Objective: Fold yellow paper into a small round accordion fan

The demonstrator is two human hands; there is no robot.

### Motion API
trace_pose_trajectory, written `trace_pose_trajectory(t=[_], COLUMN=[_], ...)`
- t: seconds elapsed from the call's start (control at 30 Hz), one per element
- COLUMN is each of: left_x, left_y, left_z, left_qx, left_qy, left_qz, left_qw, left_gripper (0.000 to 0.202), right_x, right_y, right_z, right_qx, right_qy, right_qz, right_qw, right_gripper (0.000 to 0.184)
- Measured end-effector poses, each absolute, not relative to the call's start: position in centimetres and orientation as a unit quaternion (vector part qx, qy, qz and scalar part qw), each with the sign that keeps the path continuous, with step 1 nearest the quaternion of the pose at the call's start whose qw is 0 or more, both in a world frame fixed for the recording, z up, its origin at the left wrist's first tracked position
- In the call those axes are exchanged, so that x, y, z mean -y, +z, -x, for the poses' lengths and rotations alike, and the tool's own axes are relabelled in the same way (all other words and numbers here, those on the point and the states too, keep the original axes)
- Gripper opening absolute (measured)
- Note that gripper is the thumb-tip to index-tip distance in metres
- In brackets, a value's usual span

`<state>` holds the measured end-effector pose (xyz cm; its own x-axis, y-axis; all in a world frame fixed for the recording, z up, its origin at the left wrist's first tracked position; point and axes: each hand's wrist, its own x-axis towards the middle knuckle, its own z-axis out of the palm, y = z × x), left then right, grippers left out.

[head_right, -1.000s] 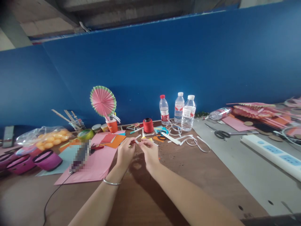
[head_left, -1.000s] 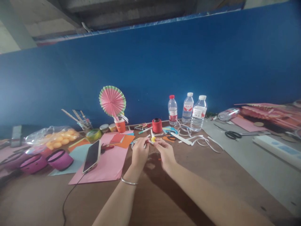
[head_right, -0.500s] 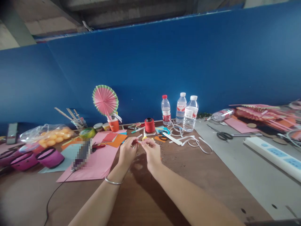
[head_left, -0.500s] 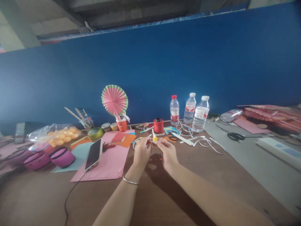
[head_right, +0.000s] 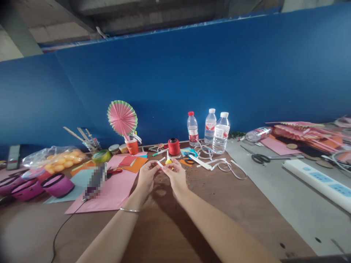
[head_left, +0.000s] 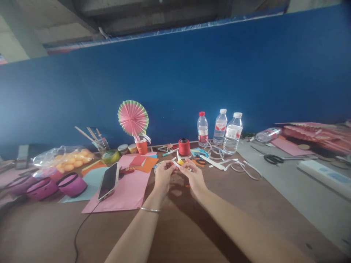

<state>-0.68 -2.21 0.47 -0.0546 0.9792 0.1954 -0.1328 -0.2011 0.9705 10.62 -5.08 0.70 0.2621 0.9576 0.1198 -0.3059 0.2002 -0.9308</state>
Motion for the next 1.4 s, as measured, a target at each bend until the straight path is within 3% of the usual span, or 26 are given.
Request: trace_pose_trajectory(t=[0.23, 0.57, 1.4], left_x=[2.4, 2.7, 1.7], left_y=[0.6, 1.1, 0.7], left_z=[0.7, 0.5, 1.3], left_qx=[-0.402, -0.386, -0.384], left_qy=[0.591, 0.580, 0.555], left_qz=[-0.466, -0.460, -0.585], left_qw=[0.522, 0.551, 0.449], left_gripper=[0.026, 0.017, 0.023], right_x=[4.8, 4.2, 3.8], right_y=[0.3, -0.2, -0.6], right_z=[-10.8, -10.9, -11.3], right_qx=[0.420, 0.414, 0.445], right_qy=[0.506, 0.470, 0.379], right_qz=[0.409, 0.425, 0.492], right_qw=[0.633, 0.654, 0.645], right_gripper=[0.008, 0.012, 0.024])
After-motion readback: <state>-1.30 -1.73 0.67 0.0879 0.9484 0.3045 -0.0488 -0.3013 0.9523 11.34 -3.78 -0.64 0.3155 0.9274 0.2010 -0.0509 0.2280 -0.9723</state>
